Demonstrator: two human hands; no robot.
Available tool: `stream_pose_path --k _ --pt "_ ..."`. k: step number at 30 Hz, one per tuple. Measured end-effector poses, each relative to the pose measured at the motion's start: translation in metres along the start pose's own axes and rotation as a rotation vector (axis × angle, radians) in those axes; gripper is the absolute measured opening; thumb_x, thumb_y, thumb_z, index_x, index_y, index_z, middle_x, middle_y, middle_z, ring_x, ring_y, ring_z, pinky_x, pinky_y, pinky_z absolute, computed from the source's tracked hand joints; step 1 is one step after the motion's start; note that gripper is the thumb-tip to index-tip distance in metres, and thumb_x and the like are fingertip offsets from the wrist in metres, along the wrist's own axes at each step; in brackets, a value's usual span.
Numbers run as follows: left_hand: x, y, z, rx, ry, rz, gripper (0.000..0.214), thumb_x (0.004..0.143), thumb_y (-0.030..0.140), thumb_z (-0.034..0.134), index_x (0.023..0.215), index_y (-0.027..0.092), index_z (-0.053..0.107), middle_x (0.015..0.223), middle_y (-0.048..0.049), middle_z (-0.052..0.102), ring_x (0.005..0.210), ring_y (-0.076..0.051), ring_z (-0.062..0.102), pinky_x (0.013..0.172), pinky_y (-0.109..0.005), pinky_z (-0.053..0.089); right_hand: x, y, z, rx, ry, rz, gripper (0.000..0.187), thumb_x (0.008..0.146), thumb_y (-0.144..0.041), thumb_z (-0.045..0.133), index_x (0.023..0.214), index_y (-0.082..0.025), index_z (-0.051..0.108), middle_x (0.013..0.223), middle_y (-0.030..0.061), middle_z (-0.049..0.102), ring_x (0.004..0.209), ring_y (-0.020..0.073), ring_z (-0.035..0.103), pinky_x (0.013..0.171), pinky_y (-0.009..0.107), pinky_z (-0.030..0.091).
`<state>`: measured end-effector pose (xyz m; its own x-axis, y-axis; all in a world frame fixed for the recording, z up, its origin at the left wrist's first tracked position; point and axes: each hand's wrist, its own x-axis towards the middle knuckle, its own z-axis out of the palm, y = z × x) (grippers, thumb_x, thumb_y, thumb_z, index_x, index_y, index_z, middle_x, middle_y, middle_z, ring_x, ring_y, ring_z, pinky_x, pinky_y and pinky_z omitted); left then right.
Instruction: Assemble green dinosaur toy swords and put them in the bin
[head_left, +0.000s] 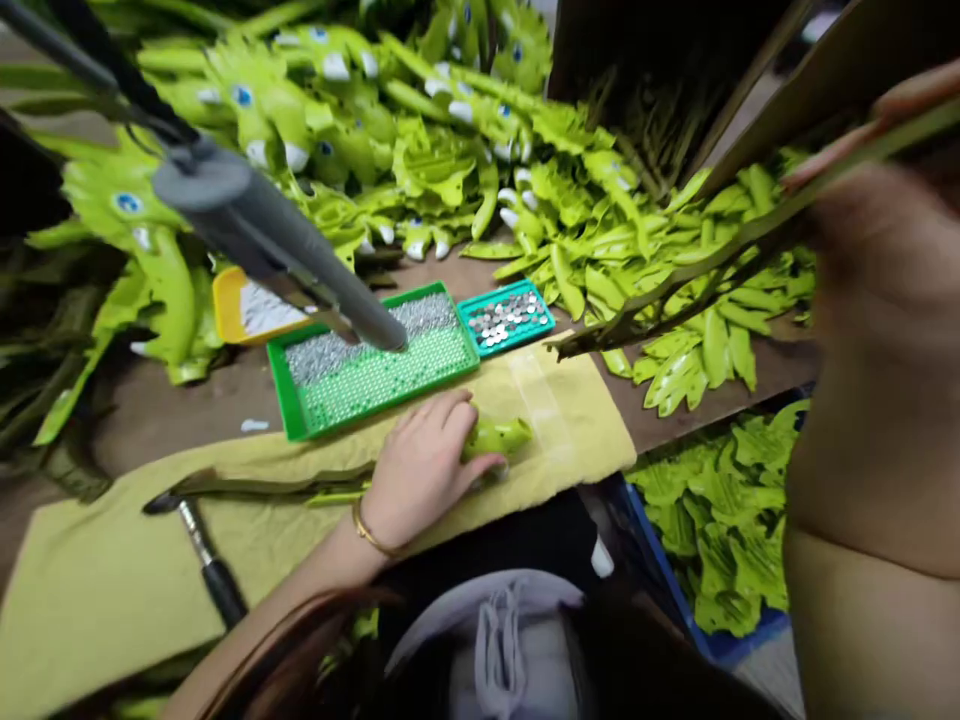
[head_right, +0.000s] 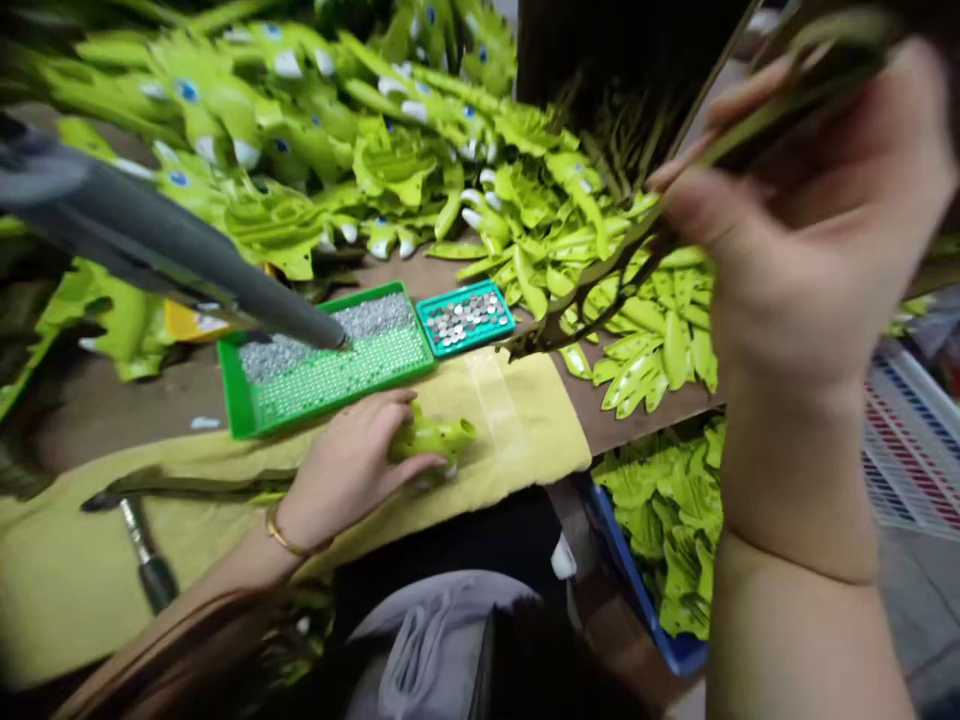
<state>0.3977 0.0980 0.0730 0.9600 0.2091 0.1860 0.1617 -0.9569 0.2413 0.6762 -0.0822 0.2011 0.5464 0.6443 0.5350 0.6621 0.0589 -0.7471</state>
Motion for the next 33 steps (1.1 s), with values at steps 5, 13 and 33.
stream_pose_path --k 5,13,33 --pt "-0.005 0.009 -0.017 0.017 -0.095 -0.018 0.06 0.075 0.053 0.073 0.113 0.01 0.056 0.109 -0.0167 0.061 0.099 -0.032 0.059 0.084 -0.044 0.05 -0.078 0.049 0.072 0.257 0.027 0.146 0.033 0.073 -0.035 0.078 0.105 -0.029 0.069 0.095 -0.001 0.07 0.087 0.0172 0.067 0.083 0.038 0.056" --pt "-0.009 0.013 -0.019 -0.057 -0.23 -0.058 0.041 0.084 0.05 0.064 0.104 0.014 0.057 0.097 -0.0103 0.062 0.09 -0.027 0.062 0.073 -0.037 0.05 -0.118 0.056 0.124 0.479 -0.517 0.477 0.033 0.079 -0.038 0.073 0.108 -0.024 0.065 0.11 0.0039 0.074 0.107 0.0195 0.068 0.098 0.041 0.053" --pt "0.0 0.006 -0.017 -0.187 -0.3 -0.088 0.056 0.08 0.053 0.069 0.117 0.013 0.057 0.104 -0.0111 0.063 0.095 -0.028 0.063 0.079 -0.041 0.051 -0.129 0.062 0.145 0.812 -0.546 0.622 0.035 0.075 -0.045 0.074 0.1 -0.021 0.067 0.101 0.0057 0.075 0.099 0.0202 0.07 0.091 0.039 0.054"
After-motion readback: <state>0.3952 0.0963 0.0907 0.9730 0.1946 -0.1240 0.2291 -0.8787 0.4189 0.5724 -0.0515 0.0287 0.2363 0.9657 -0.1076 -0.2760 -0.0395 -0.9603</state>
